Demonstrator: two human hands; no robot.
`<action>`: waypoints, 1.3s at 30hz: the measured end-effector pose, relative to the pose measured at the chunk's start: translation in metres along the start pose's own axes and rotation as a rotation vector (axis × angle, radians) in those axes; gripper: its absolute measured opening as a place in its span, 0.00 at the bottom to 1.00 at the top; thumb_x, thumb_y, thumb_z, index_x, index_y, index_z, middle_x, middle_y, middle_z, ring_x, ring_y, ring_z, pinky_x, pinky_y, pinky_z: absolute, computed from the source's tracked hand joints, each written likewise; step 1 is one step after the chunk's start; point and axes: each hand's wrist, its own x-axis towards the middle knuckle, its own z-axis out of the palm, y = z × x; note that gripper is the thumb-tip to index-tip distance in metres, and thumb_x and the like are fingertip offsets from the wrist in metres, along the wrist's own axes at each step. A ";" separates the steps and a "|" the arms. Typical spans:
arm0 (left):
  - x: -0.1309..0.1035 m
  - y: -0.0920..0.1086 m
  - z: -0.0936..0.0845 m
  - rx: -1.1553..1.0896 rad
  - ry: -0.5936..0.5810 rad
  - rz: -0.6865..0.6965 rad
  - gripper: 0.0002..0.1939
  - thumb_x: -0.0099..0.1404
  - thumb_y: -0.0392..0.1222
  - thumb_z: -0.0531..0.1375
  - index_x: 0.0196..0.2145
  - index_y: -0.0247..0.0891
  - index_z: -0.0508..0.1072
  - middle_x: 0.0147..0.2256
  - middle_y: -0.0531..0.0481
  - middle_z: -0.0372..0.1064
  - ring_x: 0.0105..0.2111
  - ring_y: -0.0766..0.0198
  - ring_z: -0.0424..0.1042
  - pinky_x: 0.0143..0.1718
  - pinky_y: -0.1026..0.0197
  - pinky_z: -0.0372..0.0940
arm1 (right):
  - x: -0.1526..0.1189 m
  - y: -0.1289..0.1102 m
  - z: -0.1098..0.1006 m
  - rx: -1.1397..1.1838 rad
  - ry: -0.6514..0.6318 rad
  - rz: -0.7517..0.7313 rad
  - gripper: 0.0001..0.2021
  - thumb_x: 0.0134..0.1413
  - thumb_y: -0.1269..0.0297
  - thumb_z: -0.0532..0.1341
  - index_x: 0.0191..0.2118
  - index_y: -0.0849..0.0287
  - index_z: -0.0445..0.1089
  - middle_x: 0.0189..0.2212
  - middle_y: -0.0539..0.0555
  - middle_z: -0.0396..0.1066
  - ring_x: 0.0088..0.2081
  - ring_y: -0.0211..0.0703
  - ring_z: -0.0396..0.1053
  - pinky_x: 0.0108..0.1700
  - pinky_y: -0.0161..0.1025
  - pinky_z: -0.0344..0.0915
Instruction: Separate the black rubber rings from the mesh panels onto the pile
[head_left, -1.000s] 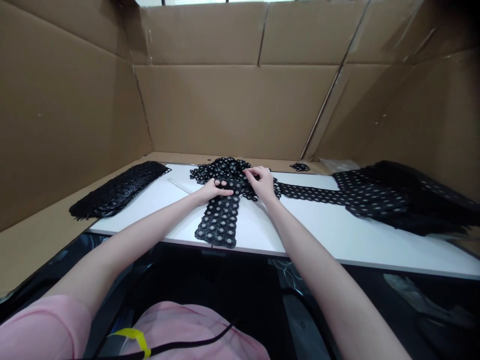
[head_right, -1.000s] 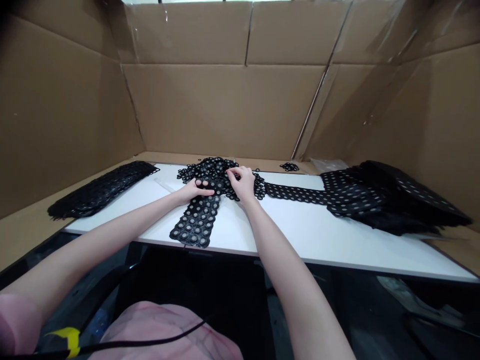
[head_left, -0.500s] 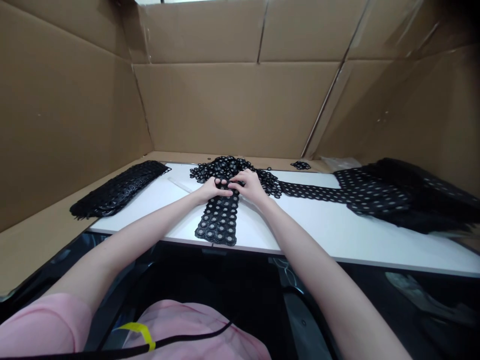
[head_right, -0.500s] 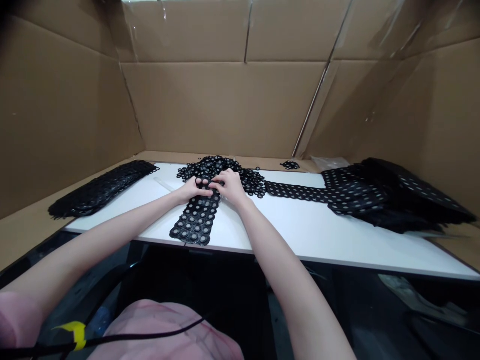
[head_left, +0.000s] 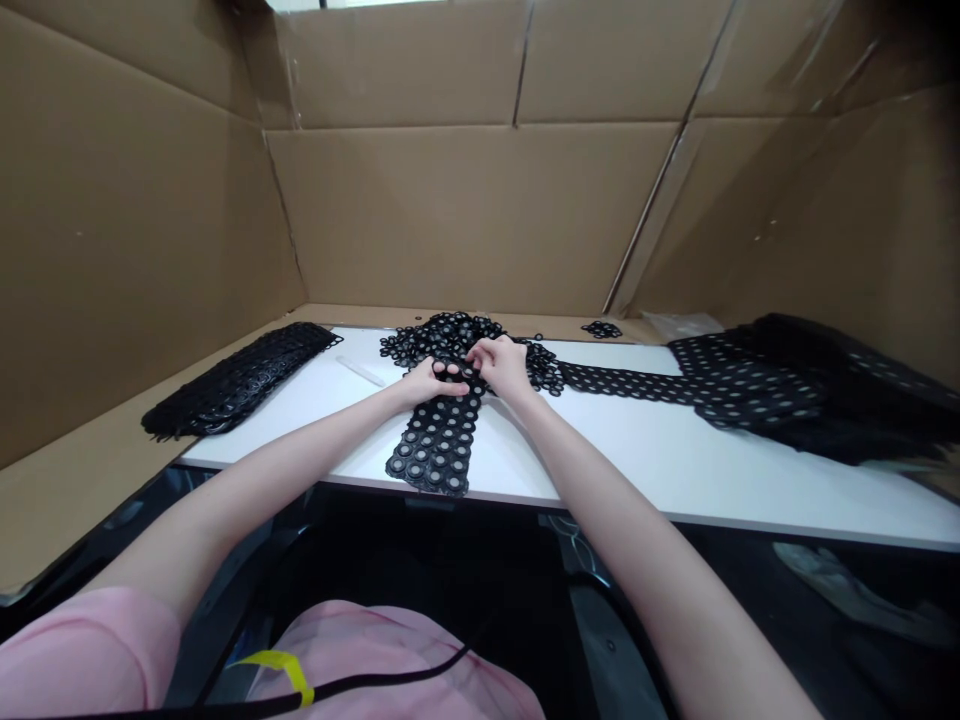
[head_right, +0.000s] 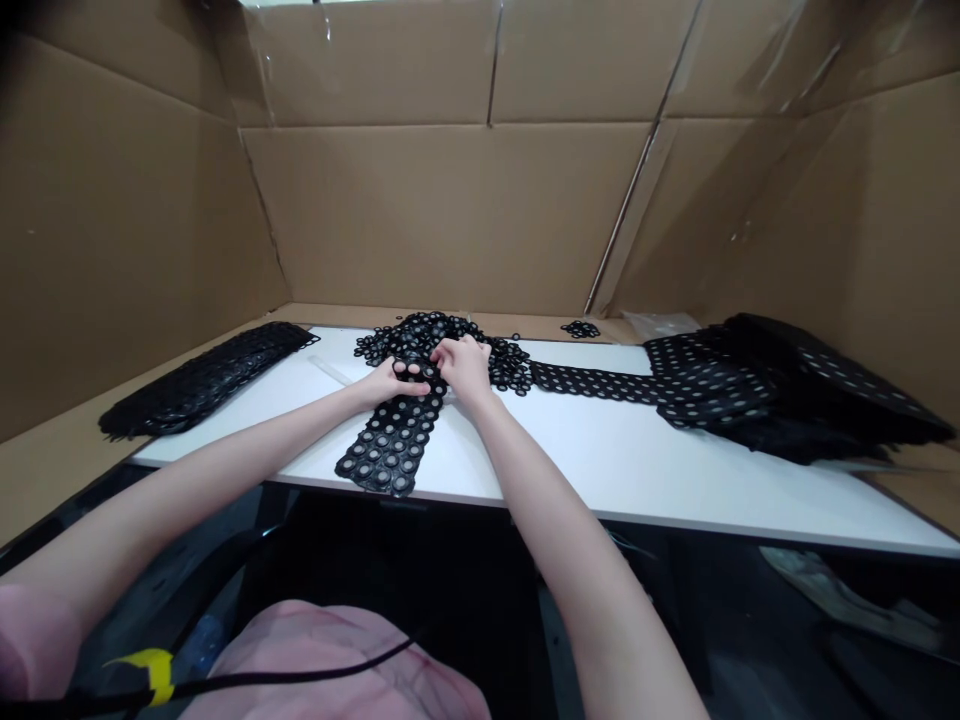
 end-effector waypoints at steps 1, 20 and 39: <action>-0.001 0.000 0.000 -0.017 0.001 -0.010 0.21 0.37 0.41 0.74 0.24 0.34 0.67 0.25 0.54 0.68 0.28 0.65 0.69 0.39 0.57 0.65 | 0.000 0.002 -0.003 0.044 -0.005 -0.009 0.15 0.58 0.68 0.51 0.28 0.55 0.75 0.27 0.53 0.74 0.38 0.47 0.65 0.46 0.47 0.55; -0.003 0.006 -0.001 -0.168 -0.021 -0.039 0.18 0.38 0.38 0.73 0.27 0.33 0.73 0.26 0.53 0.72 0.29 0.66 0.71 0.42 0.58 0.65 | 0.002 0.011 -0.003 0.099 -0.117 -0.195 0.09 0.54 0.63 0.60 0.33 0.55 0.79 0.30 0.53 0.77 0.34 0.44 0.68 0.41 0.40 0.62; 0.002 -0.002 -0.003 -0.115 -0.039 -0.019 0.20 0.39 0.39 0.73 0.33 0.32 0.77 0.27 0.51 0.73 0.30 0.65 0.71 0.44 0.55 0.65 | 0.003 0.014 0.007 0.175 -0.024 -0.087 0.08 0.53 0.67 0.57 0.28 0.57 0.74 0.27 0.52 0.74 0.31 0.41 0.67 0.37 0.36 0.59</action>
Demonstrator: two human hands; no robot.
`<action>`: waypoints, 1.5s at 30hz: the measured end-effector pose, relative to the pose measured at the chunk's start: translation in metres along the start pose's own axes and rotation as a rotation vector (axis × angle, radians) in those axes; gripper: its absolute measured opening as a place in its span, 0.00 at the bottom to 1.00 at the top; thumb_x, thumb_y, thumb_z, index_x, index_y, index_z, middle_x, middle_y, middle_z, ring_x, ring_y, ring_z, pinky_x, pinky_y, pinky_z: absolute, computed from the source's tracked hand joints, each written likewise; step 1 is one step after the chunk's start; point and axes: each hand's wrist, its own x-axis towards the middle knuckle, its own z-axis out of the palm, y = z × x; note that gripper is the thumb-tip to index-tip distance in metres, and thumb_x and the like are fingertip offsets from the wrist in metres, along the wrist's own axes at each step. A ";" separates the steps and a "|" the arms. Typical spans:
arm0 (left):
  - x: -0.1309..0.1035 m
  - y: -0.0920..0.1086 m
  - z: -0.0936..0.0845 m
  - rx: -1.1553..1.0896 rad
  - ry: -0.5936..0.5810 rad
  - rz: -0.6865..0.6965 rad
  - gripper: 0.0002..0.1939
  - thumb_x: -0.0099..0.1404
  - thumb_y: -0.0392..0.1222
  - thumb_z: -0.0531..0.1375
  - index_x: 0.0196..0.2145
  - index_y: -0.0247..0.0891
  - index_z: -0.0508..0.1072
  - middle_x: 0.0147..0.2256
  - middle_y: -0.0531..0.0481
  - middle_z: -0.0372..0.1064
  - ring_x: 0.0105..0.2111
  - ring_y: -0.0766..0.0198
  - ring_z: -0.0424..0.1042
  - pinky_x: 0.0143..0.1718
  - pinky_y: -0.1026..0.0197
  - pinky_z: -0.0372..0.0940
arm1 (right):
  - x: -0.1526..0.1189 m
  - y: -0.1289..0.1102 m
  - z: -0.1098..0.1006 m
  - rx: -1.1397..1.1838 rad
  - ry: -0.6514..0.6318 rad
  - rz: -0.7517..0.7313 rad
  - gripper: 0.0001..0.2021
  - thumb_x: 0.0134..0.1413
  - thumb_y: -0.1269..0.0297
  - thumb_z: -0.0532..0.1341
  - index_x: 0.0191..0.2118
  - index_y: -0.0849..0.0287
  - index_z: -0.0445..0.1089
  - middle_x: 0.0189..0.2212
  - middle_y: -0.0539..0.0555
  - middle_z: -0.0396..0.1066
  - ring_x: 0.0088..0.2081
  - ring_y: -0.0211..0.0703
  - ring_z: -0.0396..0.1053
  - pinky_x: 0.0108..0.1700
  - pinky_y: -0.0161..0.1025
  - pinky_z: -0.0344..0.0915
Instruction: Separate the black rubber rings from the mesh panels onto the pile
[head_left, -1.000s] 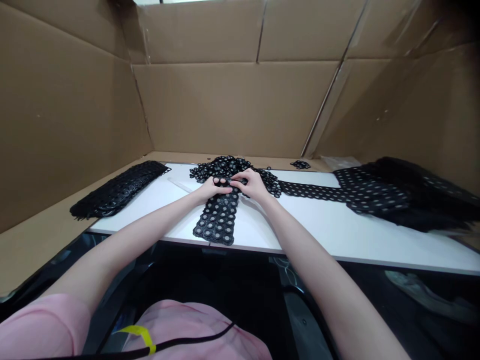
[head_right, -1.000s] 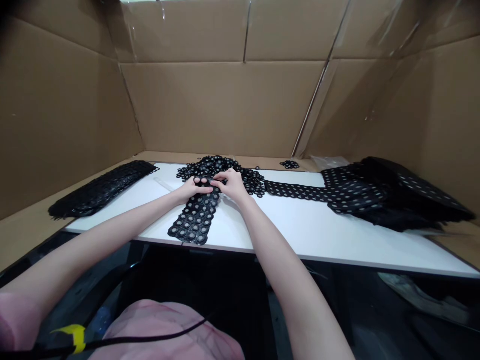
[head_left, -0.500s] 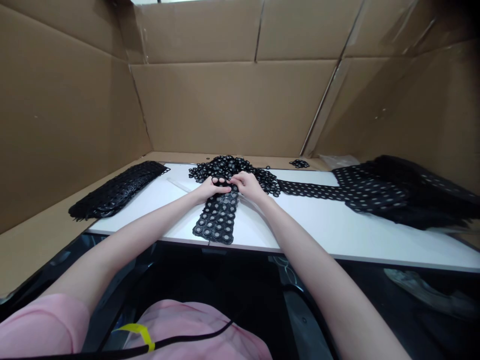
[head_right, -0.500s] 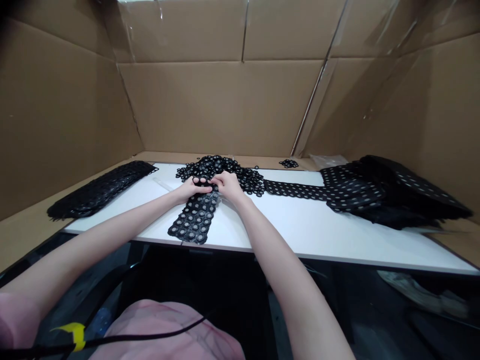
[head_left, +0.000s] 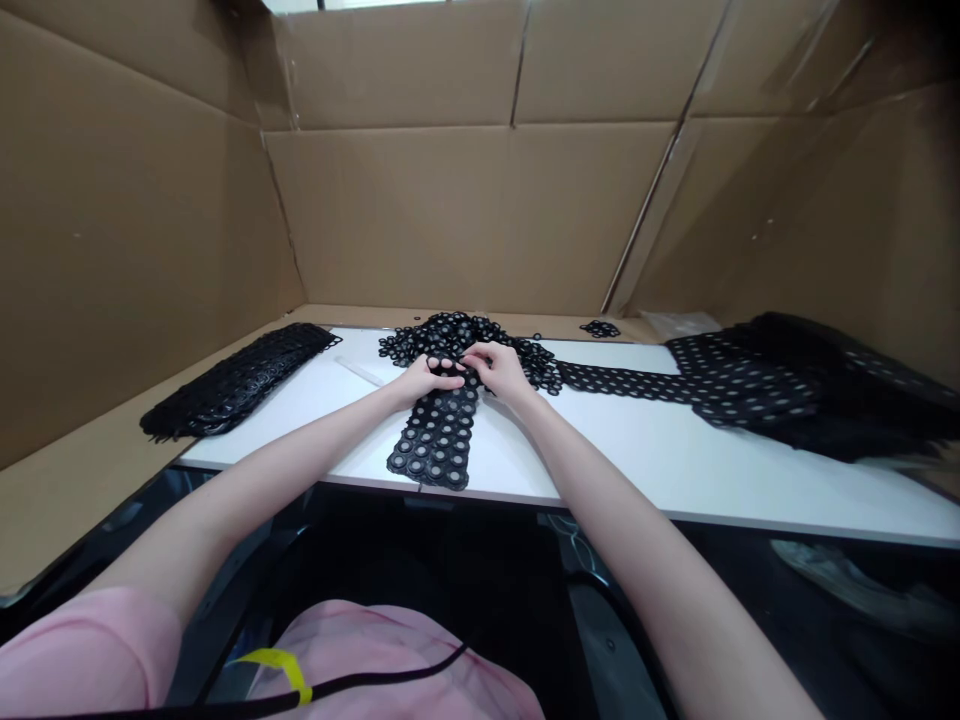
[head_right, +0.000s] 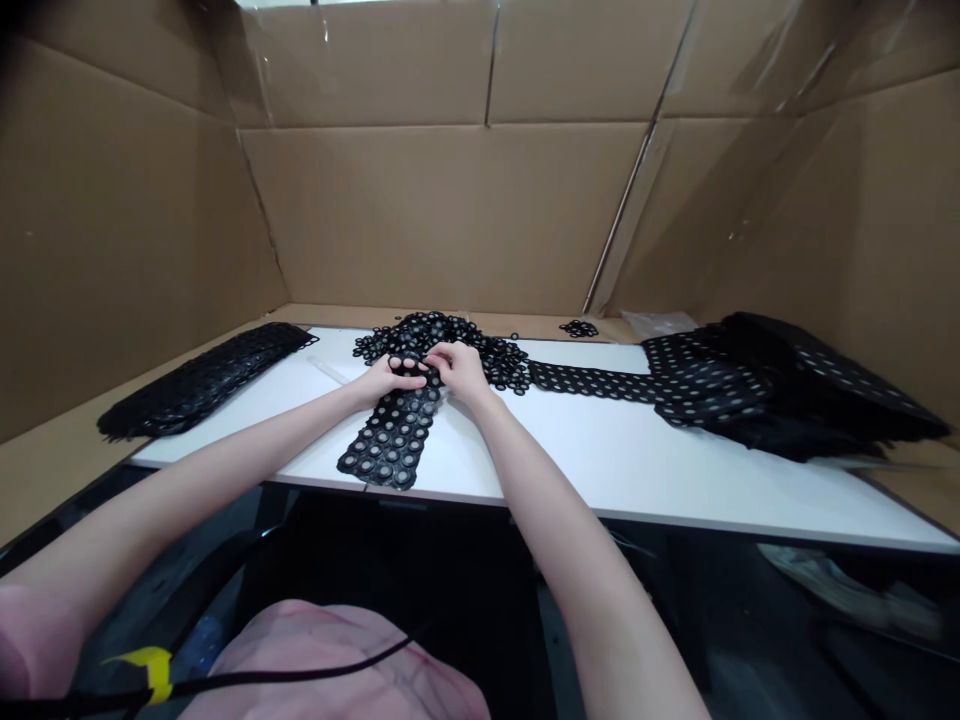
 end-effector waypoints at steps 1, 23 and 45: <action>0.000 -0.001 0.000 0.004 0.000 0.005 0.20 0.40 0.40 0.73 0.32 0.32 0.77 0.27 0.51 0.73 0.30 0.65 0.71 0.44 0.55 0.65 | 0.000 0.000 0.000 -0.019 0.014 -0.013 0.08 0.53 0.67 0.58 0.29 0.57 0.75 0.27 0.52 0.74 0.31 0.42 0.66 0.37 0.37 0.59; -0.005 0.005 0.005 -0.053 0.105 -0.023 0.27 0.33 0.31 0.73 0.21 0.37 0.56 0.28 0.53 0.69 0.38 0.58 0.73 0.48 0.49 0.65 | 0.009 0.031 -0.021 -0.113 0.331 0.205 0.13 0.52 0.66 0.54 0.26 0.58 0.76 0.28 0.56 0.74 0.34 0.48 0.66 0.40 0.43 0.60; 0.000 0.001 0.002 0.017 0.047 -0.013 0.18 0.38 0.38 0.73 0.25 0.33 0.70 0.27 0.52 0.70 0.31 0.63 0.72 0.45 0.53 0.65 | 0.001 -0.005 -0.006 0.053 0.013 0.020 0.12 0.46 0.57 0.65 0.37 0.56 0.78 0.26 0.51 0.73 0.33 0.43 0.66 0.41 0.40 0.61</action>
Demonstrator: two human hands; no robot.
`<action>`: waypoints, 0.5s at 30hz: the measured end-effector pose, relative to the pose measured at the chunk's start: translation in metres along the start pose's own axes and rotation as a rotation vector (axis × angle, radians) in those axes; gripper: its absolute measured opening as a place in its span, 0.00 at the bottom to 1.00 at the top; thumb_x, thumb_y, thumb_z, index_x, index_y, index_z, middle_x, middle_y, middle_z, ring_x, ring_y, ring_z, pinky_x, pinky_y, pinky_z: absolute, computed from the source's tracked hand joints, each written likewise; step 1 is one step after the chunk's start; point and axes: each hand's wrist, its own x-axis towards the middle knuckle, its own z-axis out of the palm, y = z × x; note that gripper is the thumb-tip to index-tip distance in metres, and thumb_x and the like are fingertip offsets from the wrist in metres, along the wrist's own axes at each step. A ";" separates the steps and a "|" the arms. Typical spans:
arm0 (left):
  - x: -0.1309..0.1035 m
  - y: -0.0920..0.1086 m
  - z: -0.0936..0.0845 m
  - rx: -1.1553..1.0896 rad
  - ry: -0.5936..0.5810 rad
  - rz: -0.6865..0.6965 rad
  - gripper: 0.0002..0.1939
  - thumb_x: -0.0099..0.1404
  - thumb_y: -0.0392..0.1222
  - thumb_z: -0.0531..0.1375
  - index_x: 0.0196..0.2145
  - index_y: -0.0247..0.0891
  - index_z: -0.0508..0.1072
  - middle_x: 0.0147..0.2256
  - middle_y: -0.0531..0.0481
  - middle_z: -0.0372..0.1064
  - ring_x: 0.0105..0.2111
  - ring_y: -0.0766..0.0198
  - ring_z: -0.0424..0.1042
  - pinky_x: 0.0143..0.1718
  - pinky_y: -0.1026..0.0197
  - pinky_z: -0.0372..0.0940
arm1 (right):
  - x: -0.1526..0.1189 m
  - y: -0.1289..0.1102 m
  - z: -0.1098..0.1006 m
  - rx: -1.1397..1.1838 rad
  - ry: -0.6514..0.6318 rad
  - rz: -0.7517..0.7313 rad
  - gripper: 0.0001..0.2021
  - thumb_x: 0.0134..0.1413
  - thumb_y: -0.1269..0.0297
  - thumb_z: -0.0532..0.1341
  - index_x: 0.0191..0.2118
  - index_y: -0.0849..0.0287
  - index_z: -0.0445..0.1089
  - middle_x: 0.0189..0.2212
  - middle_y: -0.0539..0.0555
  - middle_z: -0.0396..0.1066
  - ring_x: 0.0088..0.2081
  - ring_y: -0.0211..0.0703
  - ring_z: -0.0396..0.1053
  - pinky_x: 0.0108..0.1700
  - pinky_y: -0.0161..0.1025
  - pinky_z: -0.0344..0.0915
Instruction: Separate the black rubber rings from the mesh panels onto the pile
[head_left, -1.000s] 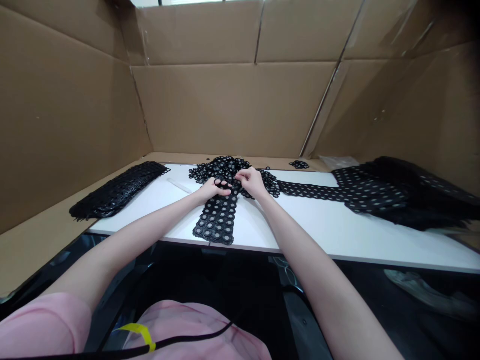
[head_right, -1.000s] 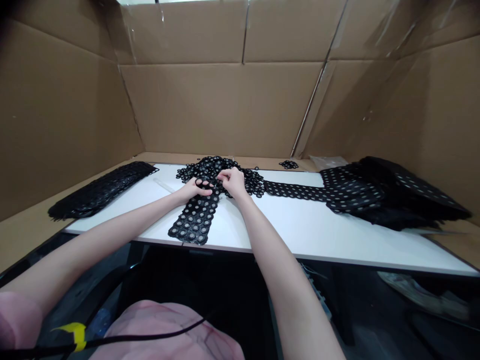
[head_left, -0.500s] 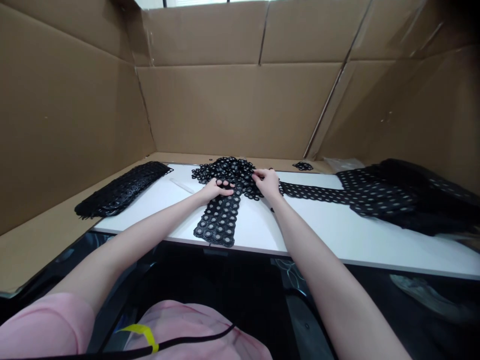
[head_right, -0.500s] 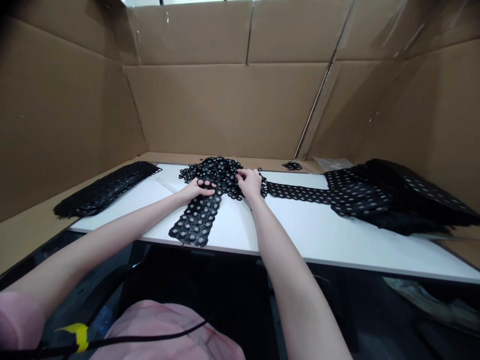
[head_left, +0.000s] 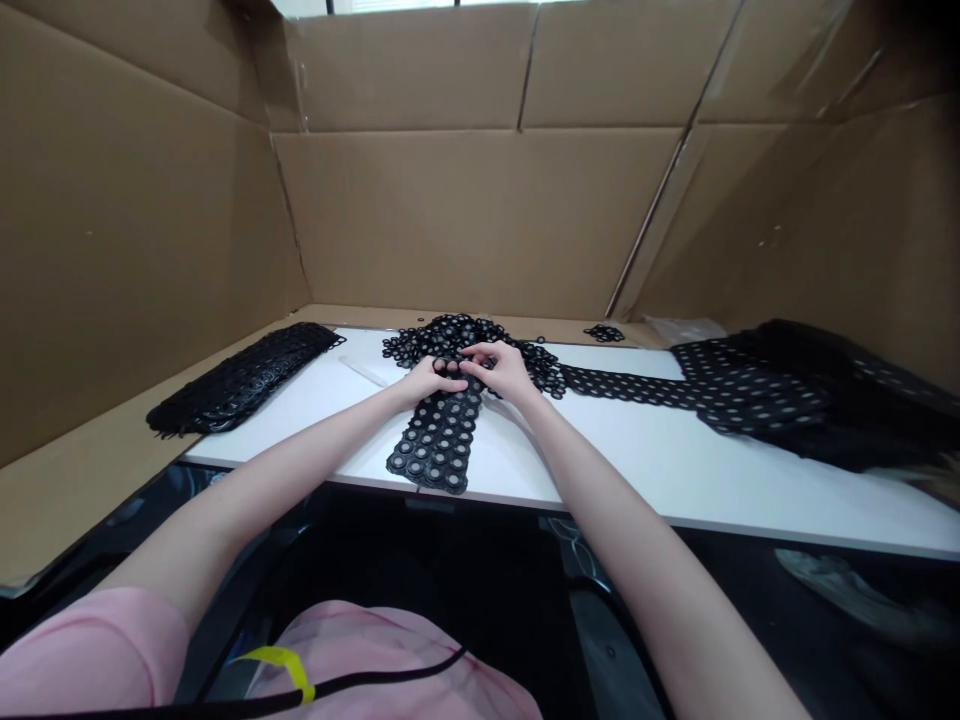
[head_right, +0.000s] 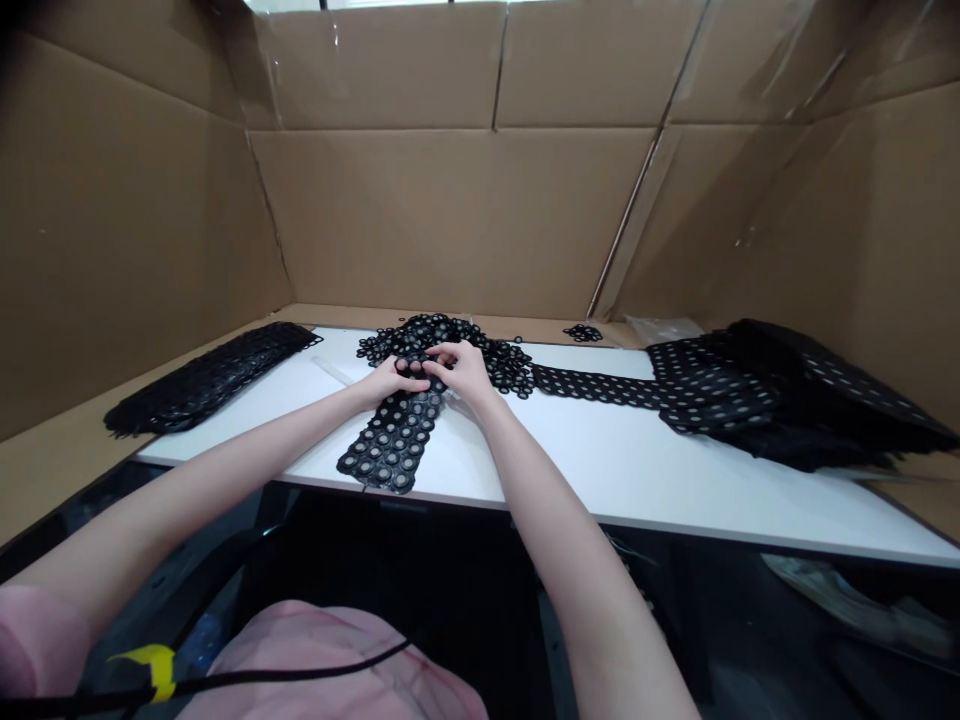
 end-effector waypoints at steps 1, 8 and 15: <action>0.000 0.000 -0.001 -0.001 -0.021 0.008 0.18 0.39 0.39 0.73 0.27 0.33 0.72 0.28 0.51 0.71 0.32 0.62 0.72 0.45 0.53 0.64 | 0.001 -0.001 0.001 0.017 0.018 0.011 0.12 0.45 0.57 0.65 0.36 0.56 0.78 0.26 0.51 0.73 0.32 0.42 0.66 0.40 0.40 0.61; 0.002 0.001 -0.002 -0.088 -0.140 -0.051 0.20 0.40 0.43 0.74 0.30 0.29 0.76 0.31 0.44 0.76 0.31 0.60 0.73 0.43 0.53 0.65 | 0.001 0.011 -0.012 0.026 0.191 0.107 0.12 0.46 0.56 0.64 0.33 0.57 0.77 0.26 0.53 0.72 0.32 0.44 0.65 0.40 0.42 0.62; 0.003 -0.001 -0.003 -0.035 -0.127 -0.007 0.19 0.41 0.45 0.73 0.29 0.29 0.76 0.28 0.47 0.74 0.28 0.63 0.71 0.38 0.57 0.64 | -0.002 -0.004 -0.004 -0.197 0.243 -0.047 0.11 0.50 0.55 0.64 0.37 0.52 0.77 0.38 0.56 0.72 0.44 0.52 0.63 0.48 0.49 0.56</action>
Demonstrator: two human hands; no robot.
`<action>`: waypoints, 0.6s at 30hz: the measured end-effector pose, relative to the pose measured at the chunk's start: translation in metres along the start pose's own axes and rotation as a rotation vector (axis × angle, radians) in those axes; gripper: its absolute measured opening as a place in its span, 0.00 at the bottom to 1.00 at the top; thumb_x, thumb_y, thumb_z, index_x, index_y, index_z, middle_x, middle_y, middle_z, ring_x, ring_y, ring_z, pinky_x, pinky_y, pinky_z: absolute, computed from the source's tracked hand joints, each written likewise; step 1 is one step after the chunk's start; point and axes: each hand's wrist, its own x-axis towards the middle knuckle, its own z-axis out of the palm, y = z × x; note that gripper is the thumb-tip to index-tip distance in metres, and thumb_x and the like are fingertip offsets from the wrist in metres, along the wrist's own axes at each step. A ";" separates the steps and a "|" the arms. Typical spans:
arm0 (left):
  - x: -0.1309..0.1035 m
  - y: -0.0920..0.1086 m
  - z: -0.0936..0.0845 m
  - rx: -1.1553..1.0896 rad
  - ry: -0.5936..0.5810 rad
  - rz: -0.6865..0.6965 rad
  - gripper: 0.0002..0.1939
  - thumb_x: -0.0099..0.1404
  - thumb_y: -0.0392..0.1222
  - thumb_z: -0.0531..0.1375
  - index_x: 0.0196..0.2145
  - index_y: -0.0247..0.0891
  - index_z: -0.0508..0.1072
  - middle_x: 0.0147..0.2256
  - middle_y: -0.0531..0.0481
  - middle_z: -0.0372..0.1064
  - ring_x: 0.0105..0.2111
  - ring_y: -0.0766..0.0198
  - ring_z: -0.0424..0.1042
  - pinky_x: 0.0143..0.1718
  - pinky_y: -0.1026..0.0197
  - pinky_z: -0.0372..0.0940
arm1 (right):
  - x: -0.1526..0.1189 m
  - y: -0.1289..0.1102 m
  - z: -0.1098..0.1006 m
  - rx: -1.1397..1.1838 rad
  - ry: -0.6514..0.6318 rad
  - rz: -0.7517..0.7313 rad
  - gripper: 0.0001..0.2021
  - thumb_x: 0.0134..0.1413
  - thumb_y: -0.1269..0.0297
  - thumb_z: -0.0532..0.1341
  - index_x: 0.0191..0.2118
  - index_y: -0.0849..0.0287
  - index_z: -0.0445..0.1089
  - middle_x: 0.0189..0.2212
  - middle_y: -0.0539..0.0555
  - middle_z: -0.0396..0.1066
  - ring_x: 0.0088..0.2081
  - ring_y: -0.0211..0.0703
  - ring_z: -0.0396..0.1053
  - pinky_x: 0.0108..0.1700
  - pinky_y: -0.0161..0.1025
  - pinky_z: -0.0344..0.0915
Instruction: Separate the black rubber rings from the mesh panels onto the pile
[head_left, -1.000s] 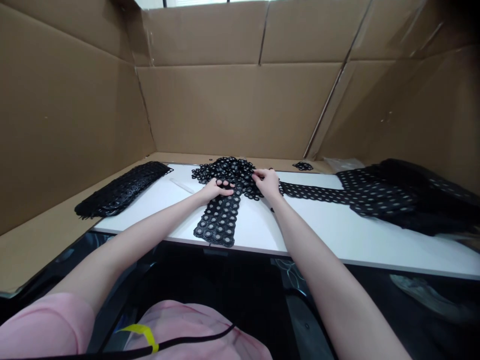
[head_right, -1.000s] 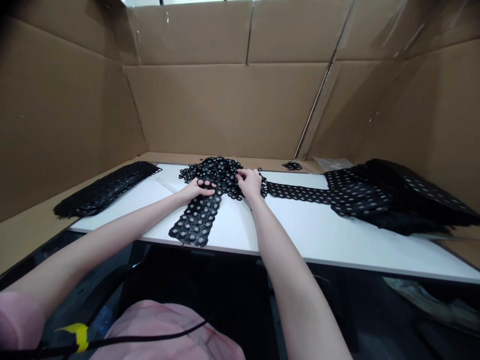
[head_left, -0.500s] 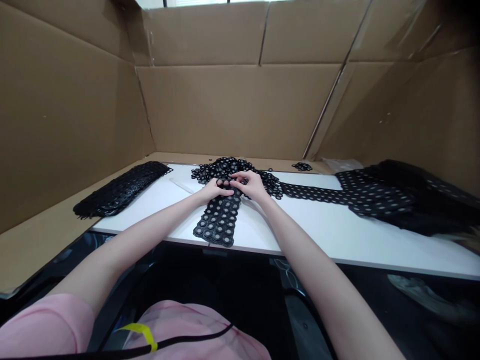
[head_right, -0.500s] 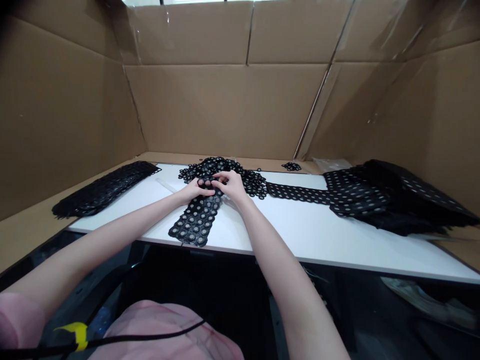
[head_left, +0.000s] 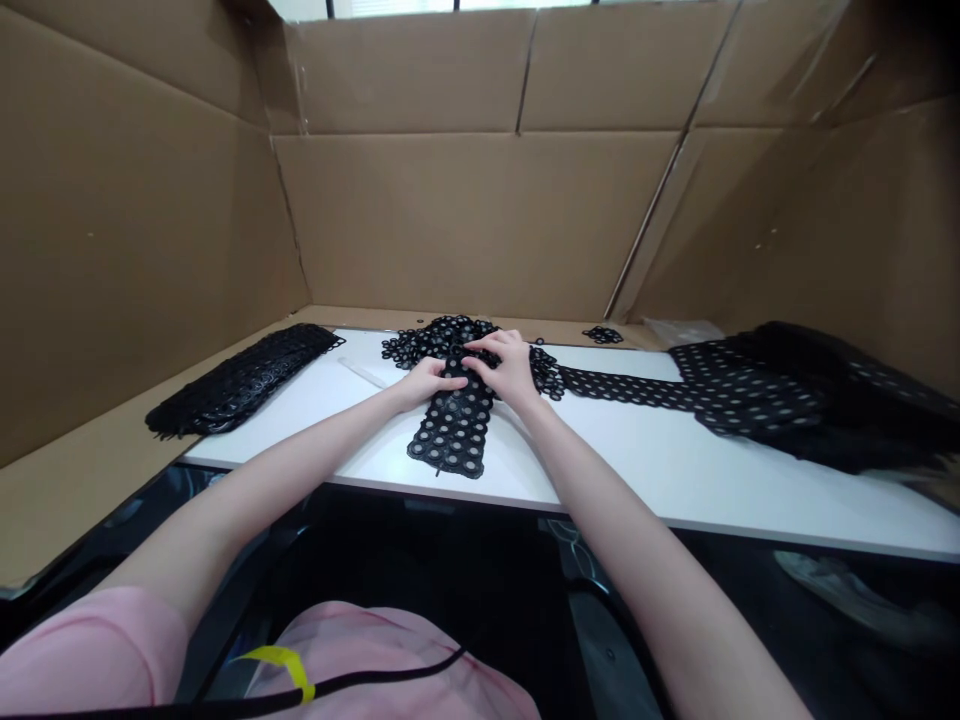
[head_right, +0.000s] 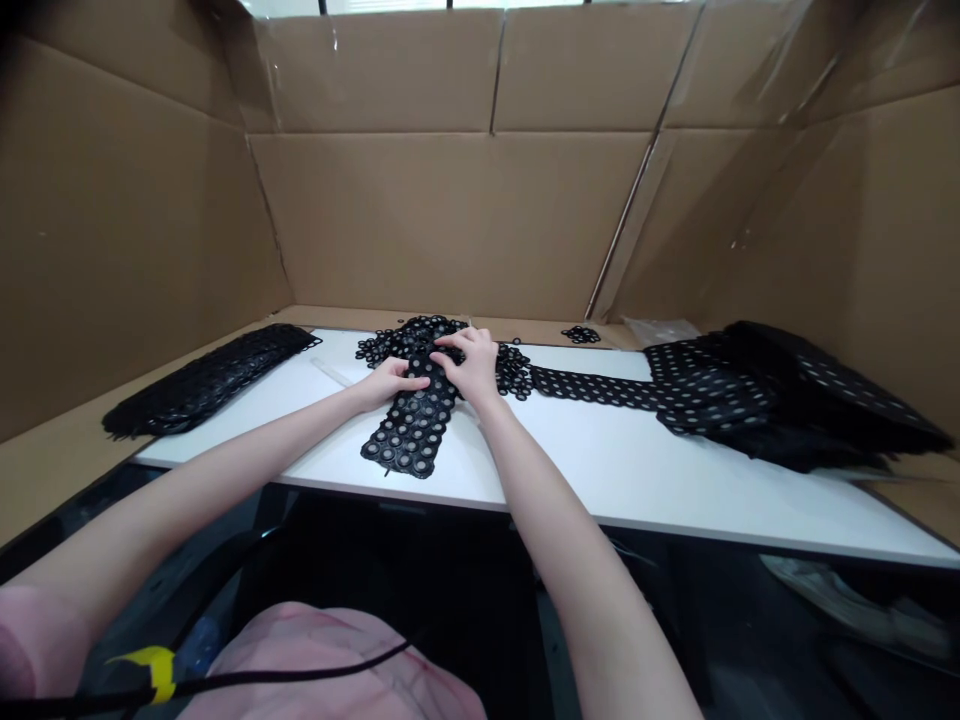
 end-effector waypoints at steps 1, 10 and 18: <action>0.001 -0.001 -0.001 0.017 0.001 0.019 0.19 0.42 0.45 0.72 0.29 0.30 0.76 0.27 0.48 0.74 0.28 0.63 0.71 0.37 0.58 0.63 | -0.001 -0.004 0.002 0.007 -0.061 -0.047 0.10 0.51 0.55 0.63 0.37 0.52 0.77 0.37 0.55 0.73 0.44 0.51 0.63 0.48 0.49 0.55; 0.003 -0.003 -0.002 0.373 0.051 0.196 0.14 0.48 0.47 0.67 0.20 0.33 0.71 0.18 0.56 0.62 0.22 0.70 0.59 0.27 0.63 0.52 | -0.006 -0.012 0.013 -0.014 -0.299 -0.155 0.11 0.58 0.58 0.58 0.35 0.52 0.78 0.34 0.54 0.76 0.44 0.50 0.60 0.50 0.51 0.48; 0.002 0.000 0.000 0.445 0.066 0.194 0.26 0.48 0.54 0.67 0.13 0.36 0.57 0.15 0.58 0.47 0.20 0.72 0.46 0.25 0.62 0.42 | -0.005 -0.017 0.017 0.050 -0.347 0.095 0.13 0.59 0.64 0.55 0.26 0.55 0.75 0.31 0.52 0.75 0.43 0.48 0.62 0.48 0.50 0.49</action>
